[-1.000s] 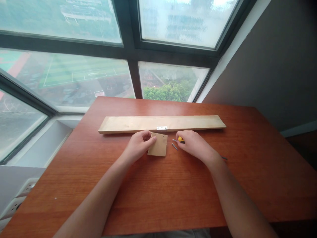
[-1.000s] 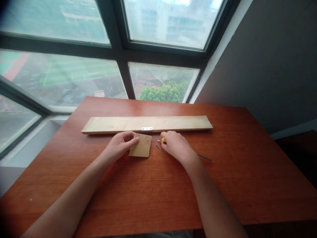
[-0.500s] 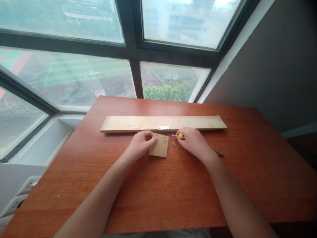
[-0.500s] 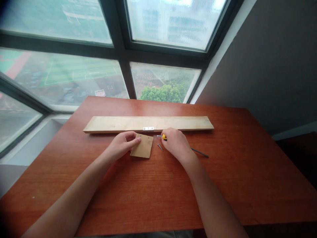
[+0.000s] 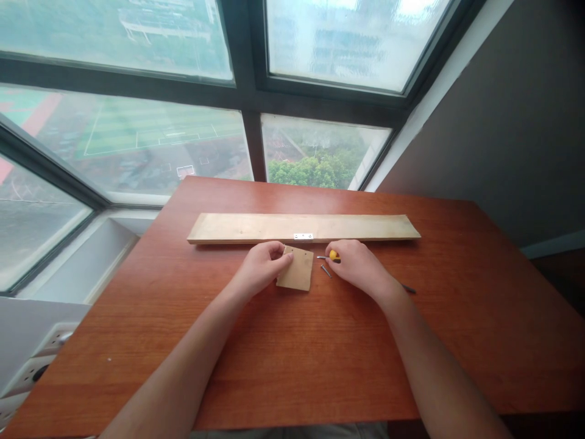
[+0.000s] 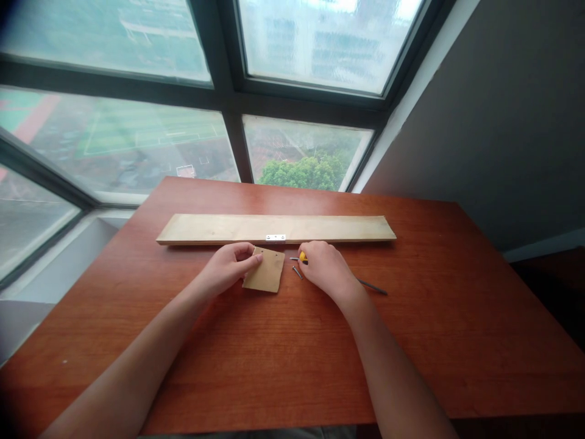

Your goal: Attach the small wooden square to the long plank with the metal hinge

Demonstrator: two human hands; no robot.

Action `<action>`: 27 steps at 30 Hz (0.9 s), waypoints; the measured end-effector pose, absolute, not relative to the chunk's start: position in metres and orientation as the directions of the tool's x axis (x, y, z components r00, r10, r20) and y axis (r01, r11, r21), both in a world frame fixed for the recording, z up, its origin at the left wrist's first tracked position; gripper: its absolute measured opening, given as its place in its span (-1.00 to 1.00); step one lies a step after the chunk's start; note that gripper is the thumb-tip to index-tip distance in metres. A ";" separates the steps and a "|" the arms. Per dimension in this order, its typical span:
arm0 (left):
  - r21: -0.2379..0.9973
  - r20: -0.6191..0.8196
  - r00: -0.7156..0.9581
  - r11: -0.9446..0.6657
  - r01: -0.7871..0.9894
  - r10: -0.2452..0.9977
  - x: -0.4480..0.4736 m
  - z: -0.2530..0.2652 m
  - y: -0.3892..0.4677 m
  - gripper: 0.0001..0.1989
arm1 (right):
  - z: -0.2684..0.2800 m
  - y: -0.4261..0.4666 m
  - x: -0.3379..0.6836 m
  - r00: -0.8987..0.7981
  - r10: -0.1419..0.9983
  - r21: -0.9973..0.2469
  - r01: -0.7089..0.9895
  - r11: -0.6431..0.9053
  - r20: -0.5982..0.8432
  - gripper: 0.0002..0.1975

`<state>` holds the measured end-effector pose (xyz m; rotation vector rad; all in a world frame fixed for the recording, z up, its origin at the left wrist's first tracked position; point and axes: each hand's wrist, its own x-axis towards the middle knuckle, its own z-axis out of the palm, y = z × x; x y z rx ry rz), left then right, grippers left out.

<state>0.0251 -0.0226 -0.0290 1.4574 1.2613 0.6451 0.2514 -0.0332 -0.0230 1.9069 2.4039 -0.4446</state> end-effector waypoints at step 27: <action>0.932 -0.231 0.303 0.120 0.343 0.925 0.023 -0.034 -0.019 -0.72 | -0.032 -0.033 0.224 -0.113 0.993 -0.109 0.987 0.116 0.030 -0.78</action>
